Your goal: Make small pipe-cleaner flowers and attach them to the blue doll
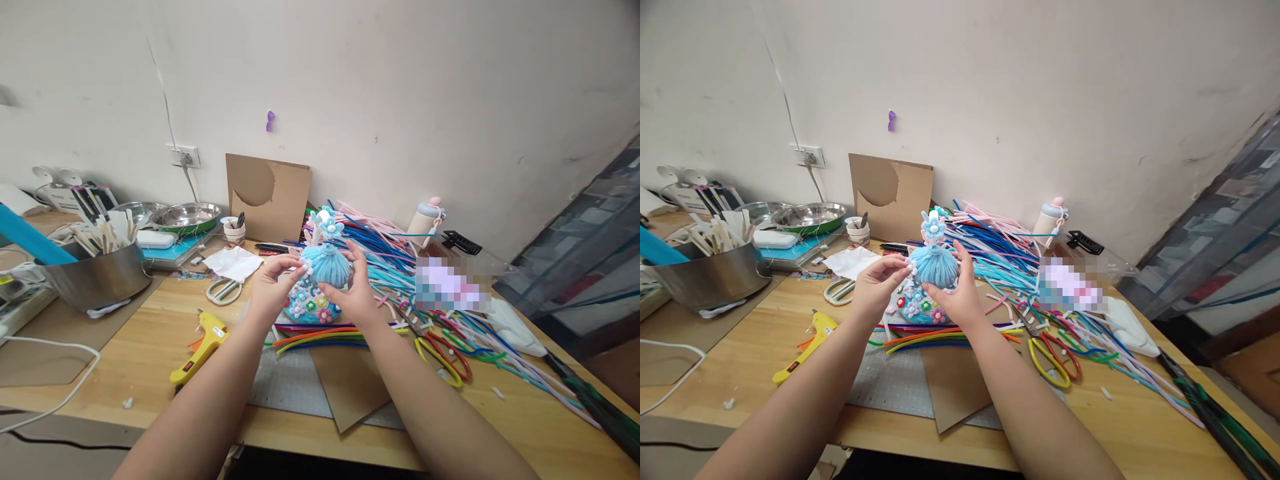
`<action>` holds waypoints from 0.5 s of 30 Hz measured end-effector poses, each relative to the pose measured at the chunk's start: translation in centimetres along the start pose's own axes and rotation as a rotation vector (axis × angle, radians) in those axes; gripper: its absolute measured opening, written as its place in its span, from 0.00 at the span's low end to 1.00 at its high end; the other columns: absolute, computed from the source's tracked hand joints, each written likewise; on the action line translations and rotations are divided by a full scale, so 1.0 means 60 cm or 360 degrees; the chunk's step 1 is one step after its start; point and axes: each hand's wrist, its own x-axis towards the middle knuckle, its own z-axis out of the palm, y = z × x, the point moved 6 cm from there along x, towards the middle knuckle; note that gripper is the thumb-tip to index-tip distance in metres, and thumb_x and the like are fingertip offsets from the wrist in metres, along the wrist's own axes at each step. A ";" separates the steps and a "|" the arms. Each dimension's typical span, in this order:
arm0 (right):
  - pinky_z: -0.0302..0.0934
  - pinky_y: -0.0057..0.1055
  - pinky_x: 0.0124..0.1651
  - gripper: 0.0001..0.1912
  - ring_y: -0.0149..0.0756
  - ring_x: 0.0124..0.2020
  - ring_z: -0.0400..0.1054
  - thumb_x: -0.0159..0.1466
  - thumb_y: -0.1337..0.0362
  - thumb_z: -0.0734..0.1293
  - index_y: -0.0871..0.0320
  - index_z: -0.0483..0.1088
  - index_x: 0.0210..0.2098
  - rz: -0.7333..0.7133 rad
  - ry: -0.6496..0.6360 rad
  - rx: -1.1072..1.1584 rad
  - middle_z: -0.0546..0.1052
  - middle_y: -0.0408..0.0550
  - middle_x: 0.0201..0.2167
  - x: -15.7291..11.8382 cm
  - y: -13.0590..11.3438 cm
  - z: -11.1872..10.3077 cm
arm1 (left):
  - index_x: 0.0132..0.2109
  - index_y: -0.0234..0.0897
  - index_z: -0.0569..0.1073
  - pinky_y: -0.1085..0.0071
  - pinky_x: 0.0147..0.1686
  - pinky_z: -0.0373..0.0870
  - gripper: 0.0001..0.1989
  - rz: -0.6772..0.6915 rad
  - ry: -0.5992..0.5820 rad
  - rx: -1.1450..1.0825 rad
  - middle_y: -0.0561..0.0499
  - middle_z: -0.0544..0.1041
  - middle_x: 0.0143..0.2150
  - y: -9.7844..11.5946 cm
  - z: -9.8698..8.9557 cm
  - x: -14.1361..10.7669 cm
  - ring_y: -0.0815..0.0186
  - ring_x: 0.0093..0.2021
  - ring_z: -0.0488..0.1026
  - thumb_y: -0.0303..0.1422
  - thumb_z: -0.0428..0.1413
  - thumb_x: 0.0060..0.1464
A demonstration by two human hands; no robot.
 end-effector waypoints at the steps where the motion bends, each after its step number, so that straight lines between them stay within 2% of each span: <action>1: 0.57 0.45 0.57 0.47 0.47 0.57 0.57 0.53 0.58 0.72 0.51 0.43 0.64 0.0002 -0.0001 -0.0001 0.57 0.56 0.58 0.000 0.000 0.000 | 0.30 0.39 0.76 0.65 0.47 0.67 0.05 0.0007 -0.0002 0.0007 0.49 0.76 0.36 0.000 0.000 0.000 0.61 0.44 0.71 0.33 0.63 0.43; 15: 0.57 0.46 0.56 0.47 0.47 0.58 0.56 0.52 0.58 0.72 0.50 0.43 0.64 0.0006 0.0011 -0.0032 0.57 0.56 0.58 0.002 0.000 -0.001 | 0.28 0.39 0.76 0.65 0.45 0.67 0.05 -0.0029 0.0033 -0.0020 0.49 0.76 0.36 0.002 0.003 0.002 0.60 0.44 0.72 0.33 0.64 0.41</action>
